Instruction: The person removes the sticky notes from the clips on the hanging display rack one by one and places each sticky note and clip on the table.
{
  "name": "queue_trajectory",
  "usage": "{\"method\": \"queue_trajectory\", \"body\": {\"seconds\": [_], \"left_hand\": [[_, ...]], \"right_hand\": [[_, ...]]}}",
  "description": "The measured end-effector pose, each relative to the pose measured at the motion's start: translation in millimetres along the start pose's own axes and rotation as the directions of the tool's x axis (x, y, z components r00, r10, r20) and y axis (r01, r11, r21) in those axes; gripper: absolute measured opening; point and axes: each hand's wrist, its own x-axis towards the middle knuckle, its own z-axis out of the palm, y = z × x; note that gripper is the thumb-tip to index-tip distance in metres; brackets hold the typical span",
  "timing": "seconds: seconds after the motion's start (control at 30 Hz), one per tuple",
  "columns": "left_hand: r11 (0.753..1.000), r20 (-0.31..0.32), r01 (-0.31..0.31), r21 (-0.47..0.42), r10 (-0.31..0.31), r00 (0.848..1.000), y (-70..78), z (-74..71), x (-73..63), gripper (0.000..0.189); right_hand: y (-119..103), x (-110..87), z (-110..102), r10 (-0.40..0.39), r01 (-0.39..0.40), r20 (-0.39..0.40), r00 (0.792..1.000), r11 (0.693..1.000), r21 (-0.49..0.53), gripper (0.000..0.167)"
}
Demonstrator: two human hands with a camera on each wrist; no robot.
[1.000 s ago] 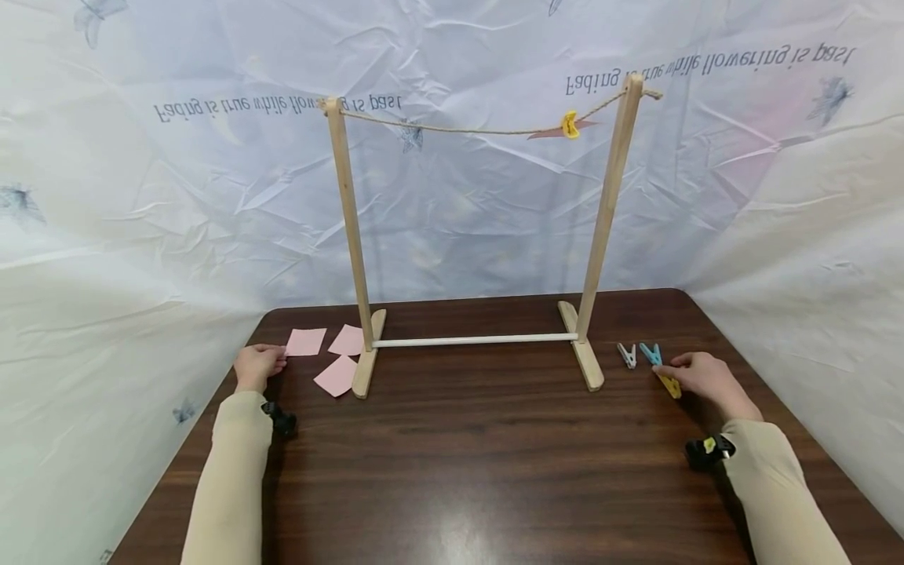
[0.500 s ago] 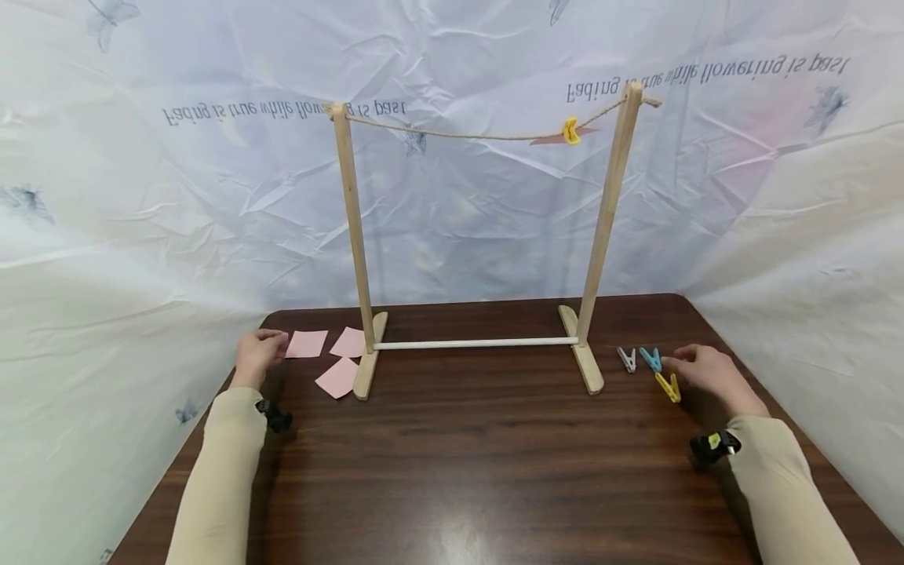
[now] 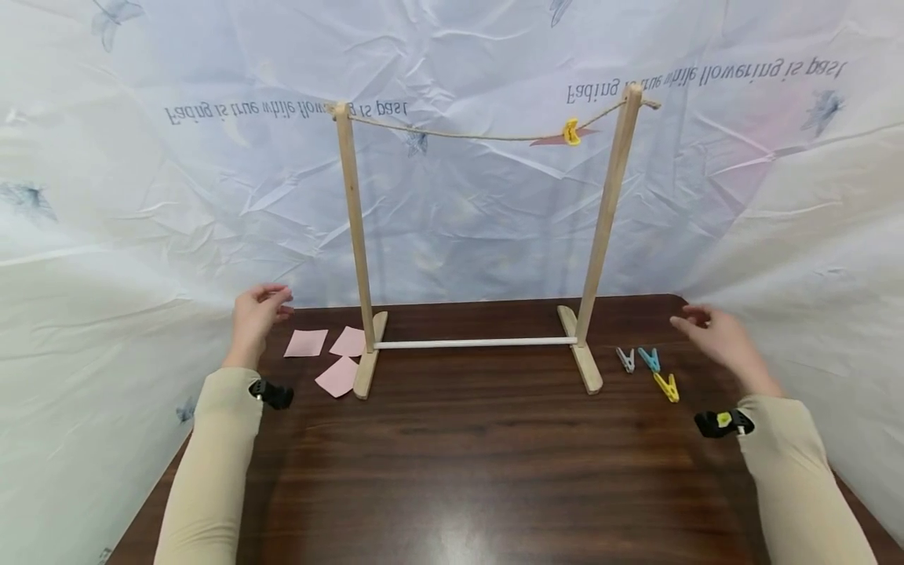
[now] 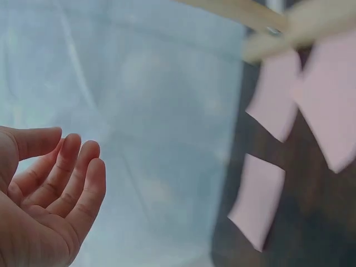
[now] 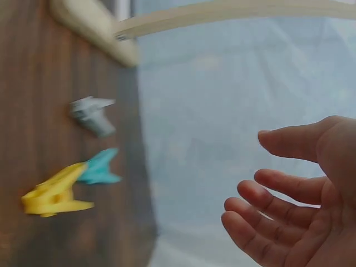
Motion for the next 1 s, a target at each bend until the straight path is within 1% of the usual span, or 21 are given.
{"method": "queue_trajectory", "body": {"seconds": [0.07,0.13,0.2,0.27,0.37,0.43,0.53,0.63,0.67,0.73,0.87,1.0], "left_hand": [[0.999,-0.009,-0.030,-0.032,0.030,1.000,17.7,2.5,-5.8,0.019],[0.997,-0.013,-0.070,-0.031,0.070,0.997,33.9,5.3,-11.4,0.014],[0.993,-0.010,-0.110,-0.049,0.109,0.994,46.5,7.9,-14.6,0.013],[0.985,-0.010,-0.159,-0.069,0.158,0.987,55.7,10.4,-15.7,0.016],[0.968,-0.014,-0.224,-0.110,0.224,0.975,66.0,13.6,-15.1,0.023],[0.957,-0.011,-0.268,-0.112,0.268,0.963,73.9,16.4,-16.2,0.024],[0.939,0.016,-0.320,-0.130,0.324,0.946,87.2,21.7,-20.0,0.025],[0.918,0.041,-0.359,-0.169,0.371,0.928,99.8,30.8,-25.1,0.025],[0.913,0.051,-0.369,-0.176,0.383,0.923,103.1,34.7,-26.3,0.025],[0.908,0.074,-0.385,-0.163,0.401,0.913,107.5,43.2,-28.0,0.023],[0.916,0.139,-0.385,-0.114,0.399,0.906,109.1,61.7,-27.6,0.021],[0.918,0.199,-0.392,-0.055,0.394,0.897,110.0,81.8,-27.0,0.027]], "right_hand": [[-11.8,2.5,-8.7,-0.023,0.024,-0.047,0.999,1.000,0.008,0.065],[-25.6,4.8,-18.6,-0.041,0.043,-0.098,0.994,0.999,0.015,0.063],[-40.2,6.4,-28.9,-0.041,0.044,-0.155,0.987,0.999,0.014,0.061],[-53.4,7.1,-38.3,-0.030,0.036,-0.209,0.977,0.999,0.027,0.061],[-71.1,6.9,-50.8,-0.017,0.030,-0.285,0.958,0.999,0.041,0.062],[-81.2,6.2,-58.5,-0.011,0.034,-0.318,0.948,0.997,0.068,0.062],[-96.0,5.2,-69.5,-0.019,0.062,-0.371,0.929,0.993,0.103,0.060],[-109.5,4.6,-78.4,-0.029,0.092,-0.415,0.909,0.987,0.132,0.056],[-113.5,4.5,-80.5,-0.033,0.102,-0.426,0.904,0.985,0.140,0.054],[-120.7,4.3,-83.3,-0.039,0.117,-0.440,0.897,0.982,0.151,0.052],[-134.1,7.3,-83.5,-0.071,0.143,-0.470,0.880,0.982,0.120,0.048],[-148.9,13.6,-80.3,-0.124,0.192,-0.505,0.854,0.978,0.084,0.045]]}}
